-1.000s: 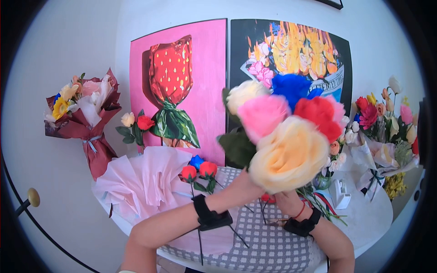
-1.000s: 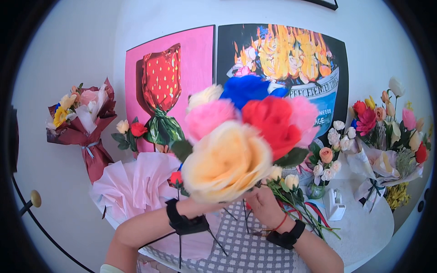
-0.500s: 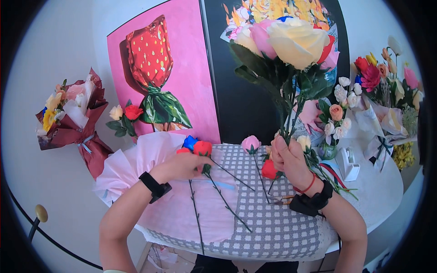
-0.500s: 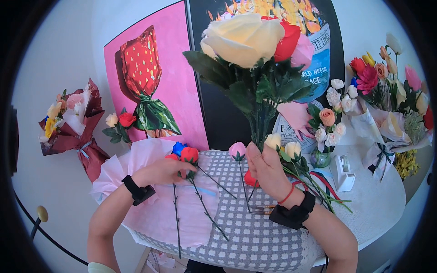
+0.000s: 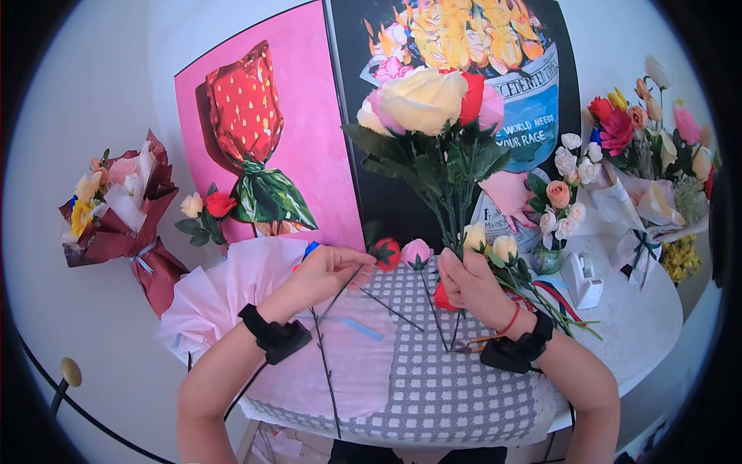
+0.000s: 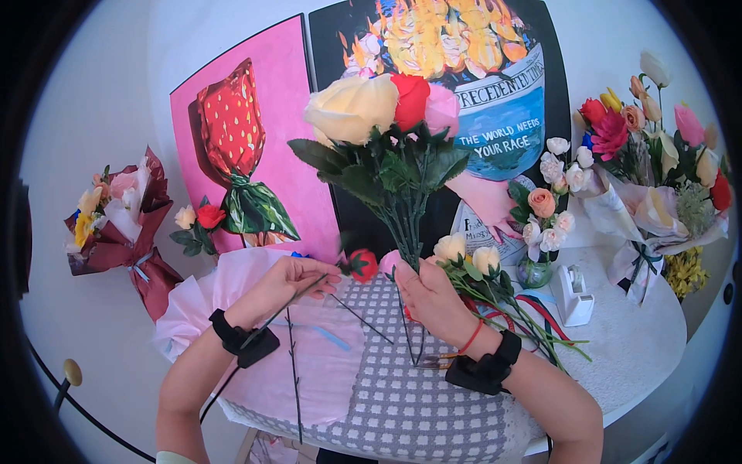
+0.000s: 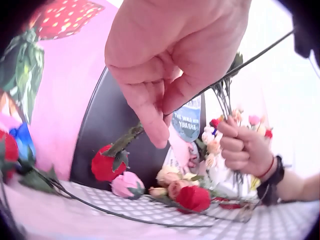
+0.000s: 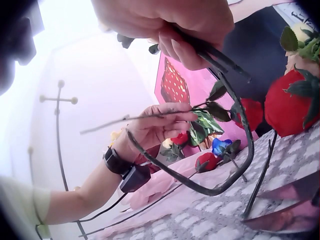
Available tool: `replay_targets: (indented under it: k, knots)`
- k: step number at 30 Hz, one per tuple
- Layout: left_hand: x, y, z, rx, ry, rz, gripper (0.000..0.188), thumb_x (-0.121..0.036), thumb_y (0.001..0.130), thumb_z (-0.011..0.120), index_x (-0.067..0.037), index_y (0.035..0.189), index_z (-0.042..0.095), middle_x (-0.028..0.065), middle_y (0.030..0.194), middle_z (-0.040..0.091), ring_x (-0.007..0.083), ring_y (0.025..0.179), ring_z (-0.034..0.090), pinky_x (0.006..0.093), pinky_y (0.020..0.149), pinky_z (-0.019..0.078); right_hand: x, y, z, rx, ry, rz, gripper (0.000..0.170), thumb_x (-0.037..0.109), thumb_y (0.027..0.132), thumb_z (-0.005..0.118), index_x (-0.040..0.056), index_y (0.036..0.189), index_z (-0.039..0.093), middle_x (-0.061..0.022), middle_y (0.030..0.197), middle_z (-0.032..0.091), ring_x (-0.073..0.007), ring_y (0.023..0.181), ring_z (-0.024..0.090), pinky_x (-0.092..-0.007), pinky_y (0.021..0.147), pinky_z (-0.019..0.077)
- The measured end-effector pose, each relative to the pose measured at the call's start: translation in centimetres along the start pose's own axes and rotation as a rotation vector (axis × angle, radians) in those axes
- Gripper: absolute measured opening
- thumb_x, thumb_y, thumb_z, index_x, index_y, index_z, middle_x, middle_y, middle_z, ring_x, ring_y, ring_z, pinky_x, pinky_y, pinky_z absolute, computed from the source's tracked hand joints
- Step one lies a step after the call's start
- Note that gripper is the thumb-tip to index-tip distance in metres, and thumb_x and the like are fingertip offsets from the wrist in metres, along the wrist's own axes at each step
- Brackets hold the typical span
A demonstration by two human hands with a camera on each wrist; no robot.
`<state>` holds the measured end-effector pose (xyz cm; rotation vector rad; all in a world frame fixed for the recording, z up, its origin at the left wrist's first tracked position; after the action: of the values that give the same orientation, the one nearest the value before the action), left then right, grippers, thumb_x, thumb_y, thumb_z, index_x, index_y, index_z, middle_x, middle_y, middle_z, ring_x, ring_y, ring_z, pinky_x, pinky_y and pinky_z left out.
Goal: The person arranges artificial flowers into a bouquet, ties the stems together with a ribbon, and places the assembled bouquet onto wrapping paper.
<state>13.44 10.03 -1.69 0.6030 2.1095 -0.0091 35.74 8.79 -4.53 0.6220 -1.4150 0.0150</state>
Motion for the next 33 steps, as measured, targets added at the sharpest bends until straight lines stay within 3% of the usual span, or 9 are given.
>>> replay_targets:
  k: [1,4,8,14,19,24,27,29,33]
  knots:
    - [-0.3,-0.2,0.2,-0.036,-0.324,-0.078,0.023,-0.003,0.085,0.042,0.004,0.100,0.058,0.0124,0.093,0.063,0.0168,0.085,0.061,0.0255,0.073,0.0490,-0.1,0.0,0.0,-0.005,0.005,0.012,0.031,0.027,0.094,0.039,0.0080,0.069,0.039,0.0058,0.055,0.032,-0.0029,0.042,0.027,-0.0187,0.036,0.0230]
    - [0.1,-0.2,0.1,0.057,-0.695,-0.129,0.023,-0.009,0.087,0.046,0.001,0.104,0.058,0.0126,0.095,0.063,0.0163,0.085,0.062,0.0245,0.074,0.0492,0.0,0.0,0.1,-0.018,0.024,0.043,0.031,0.027,0.094,0.040,0.0084,0.069,0.038,0.0060,0.055,0.032,-0.0028,0.042,0.026,-0.0188,0.036,0.0227]
    - [-1.3,-0.3,0.9,-0.034,-0.645,-0.146,0.027,-0.012,0.086,0.050,0.003,0.107,0.054,0.0110,0.093,0.063,0.0151,0.083,0.061,0.0244,0.073,0.0485,-0.2,0.0,0.1,-0.033,0.112,0.077,0.032,0.027,0.093,0.040,0.0091,0.067,0.037,0.0061,0.054,0.030,-0.0024,0.042,0.025,-0.0192,0.036,0.0215]
    - [-1.6,0.1,1.2,-0.218,-0.596,0.121,0.023,-0.007,0.081,0.060,-0.004,0.103,0.055,0.0105,0.092,0.063,0.0109,0.078,0.061,0.0202,0.064,0.0485,-0.6,0.2,-0.4,0.005,0.044,0.029,0.033,0.029,0.095,0.033,0.0077,0.070,0.035,0.0033,0.054,0.027,-0.0065,0.042,0.026,-0.0219,0.039,0.0262]
    - [-2.6,0.5,2.2,-0.390,-0.628,0.282,0.039,-0.002,0.081,0.057,-0.004,0.117,0.042,0.0109,0.090,0.063,0.0134,0.080,0.061,0.0217,0.065,0.0488,-0.6,0.2,0.2,-0.006,0.023,-0.004,0.033,0.029,0.096,0.031,0.0076,0.070,0.035,0.0023,0.053,0.028,-0.0079,0.041,0.029,-0.0224,0.040,0.0294]
    - [-2.9,0.6,3.8,-0.366,-0.635,0.333,0.029,-0.003,0.082,0.056,-0.001,0.110,0.049,0.0106,0.089,0.063,0.0147,0.081,0.061,0.0225,0.066,0.0498,-0.3,0.0,0.0,-0.026,0.123,0.000,0.033,0.027,0.094,0.036,0.0079,0.068,0.035,0.0027,0.054,0.031,-0.0078,0.042,0.032,-0.0236,0.042,0.0326]
    - [-3.6,0.9,4.1,-0.316,-0.623,0.327,0.021,-0.005,0.083,0.056,0.001,0.103,0.054,0.0102,0.089,0.063,0.0147,0.080,0.062,0.0226,0.067,0.0503,-1.5,0.3,-0.1,-0.046,-0.023,-0.042,0.033,0.027,0.094,0.036,0.0064,0.069,0.037,0.0012,0.055,0.038,-0.0087,0.044,0.037,-0.0245,0.044,0.0351]
    - [-4.1,1.3,4.3,-0.297,-0.640,0.312,0.018,-0.006,0.084,0.055,0.001,0.100,0.056,0.0100,0.089,0.063,0.0146,0.080,0.062,0.0225,0.066,0.0505,-2.7,0.7,-0.1,-0.085,-0.182,-0.229,0.034,0.029,0.095,0.032,0.0053,0.072,0.038,0.0002,0.056,0.037,-0.0113,0.046,0.042,-0.0240,0.047,0.0397]
    - [-4.6,1.9,5.1,-0.286,-0.663,0.296,0.017,-0.008,0.084,0.055,0.000,0.099,0.057,0.0097,0.088,0.063,0.0134,0.080,0.062,0.0222,0.067,0.0504,-1.6,0.3,0.4,-0.063,-0.243,-0.220,0.034,0.029,0.095,0.031,0.0026,0.076,0.042,-0.0027,0.061,0.048,-0.0135,0.051,0.051,-0.0249,0.053,0.0460]
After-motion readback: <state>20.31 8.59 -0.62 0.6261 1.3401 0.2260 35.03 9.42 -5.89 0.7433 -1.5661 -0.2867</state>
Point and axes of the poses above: each hand's wrist, its own y-axis towards the middle knuckle, its own z-axis out of the palm, x = y × z, the point moved 2 cm from there along y, towards the middle knuckle
